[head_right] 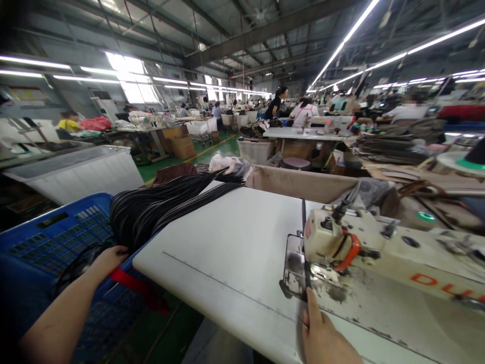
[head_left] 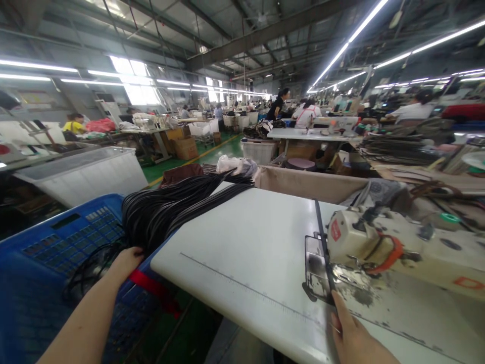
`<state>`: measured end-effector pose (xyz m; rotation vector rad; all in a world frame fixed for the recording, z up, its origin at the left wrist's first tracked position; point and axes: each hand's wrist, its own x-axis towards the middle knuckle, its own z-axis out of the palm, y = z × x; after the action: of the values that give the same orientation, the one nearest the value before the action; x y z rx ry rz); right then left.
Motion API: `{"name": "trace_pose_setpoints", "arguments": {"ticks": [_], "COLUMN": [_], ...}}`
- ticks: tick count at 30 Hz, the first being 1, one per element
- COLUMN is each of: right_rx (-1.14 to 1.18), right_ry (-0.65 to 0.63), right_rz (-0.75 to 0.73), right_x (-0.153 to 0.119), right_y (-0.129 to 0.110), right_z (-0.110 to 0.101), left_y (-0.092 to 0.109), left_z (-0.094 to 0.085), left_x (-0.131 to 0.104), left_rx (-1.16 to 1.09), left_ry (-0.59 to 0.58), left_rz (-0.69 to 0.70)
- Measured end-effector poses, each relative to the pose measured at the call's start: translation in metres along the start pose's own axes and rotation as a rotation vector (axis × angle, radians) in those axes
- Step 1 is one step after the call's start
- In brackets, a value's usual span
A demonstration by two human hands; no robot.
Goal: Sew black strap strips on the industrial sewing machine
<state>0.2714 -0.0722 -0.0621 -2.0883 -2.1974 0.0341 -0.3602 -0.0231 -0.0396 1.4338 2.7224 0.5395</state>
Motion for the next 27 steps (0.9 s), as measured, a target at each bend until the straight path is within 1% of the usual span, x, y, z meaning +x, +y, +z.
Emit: {"name": "trace_pose_setpoints", "arguments": {"ticks": [2,4,6,8,9,11,13,14,16,18,20,22,24,27], "right_rx": [-0.021,-0.042,-0.069,-0.104,-0.123,-0.149,-0.15,-0.141,-0.12,-0.108,-0.1,-0.078,-0.038,0.038], "right_ry": [0.006,-0.032,-0.08,-0.09,-0.087,-0.087,-0.098,-0.107,-0.117,-0.116,-0.111,-0.104,-0.079,0.012], "right_rz": [0.029,0.055,0.073,0.087,0.092,0.101,0.107,0.11,0.113,0.115,0.113,0.114,0.11,0.088], "right_x": [0.0,0.0,-0.001,-0.002,-0.003,-0.004,-0.005,-0.005,-0.006,-0.006,-0.007,-0.009,-0.012,-0.016], "right_y": [-0.002,-0.006,-0.011,-0.015,-0.017,-0.021,-0.024,-0.024,-0.025,-0.025,-0.024,-0.023,-0.021,-0.016], "right_z": [-0.001,-0.004,-0.01,-0.017,-0.02,-0.025,-0.028,-0.029,-0.031,-0.032,-0.03,-0.027,-0.024,-0.02], "left_y": [0.02,0.047,0.083,0.125,0.147,0.193,0.236,0.256,0.292,0.322,0.346,0.364,0.374,0.379], "left_z": [0.004,0.012,0.025,0.042,0.052,0.073,0.091,0.098,0.107,0.109,0.107,0.104,0.104,0.107], "left_x": [0.004,0.004,-0.001,-0.016,-0.027,-0.058,-0.097,-0.118,-0.161,-0.2,-0.229,-0.249,-0.26,-0.266], "left_rx": [0.008,-0.001,-0.021,-0.084,-0.143,-0.292,-0.401,-0.422,-0.424,-0.389,-0.337,-0.306,-0.303,-0.332], "left_ry": [0.043,0.074,0.043,-0.019,-0.041,-0.059,-0.108,-0.154,-0.231,-0.313,-0.343,-0.34,-0.32,-0.263], "left_rz": [0.058,0.133,0.261,0.447,0.559,0.743,0.87,0.927,1.063,1.219,1.29,1.331,1.348,1.332]}}
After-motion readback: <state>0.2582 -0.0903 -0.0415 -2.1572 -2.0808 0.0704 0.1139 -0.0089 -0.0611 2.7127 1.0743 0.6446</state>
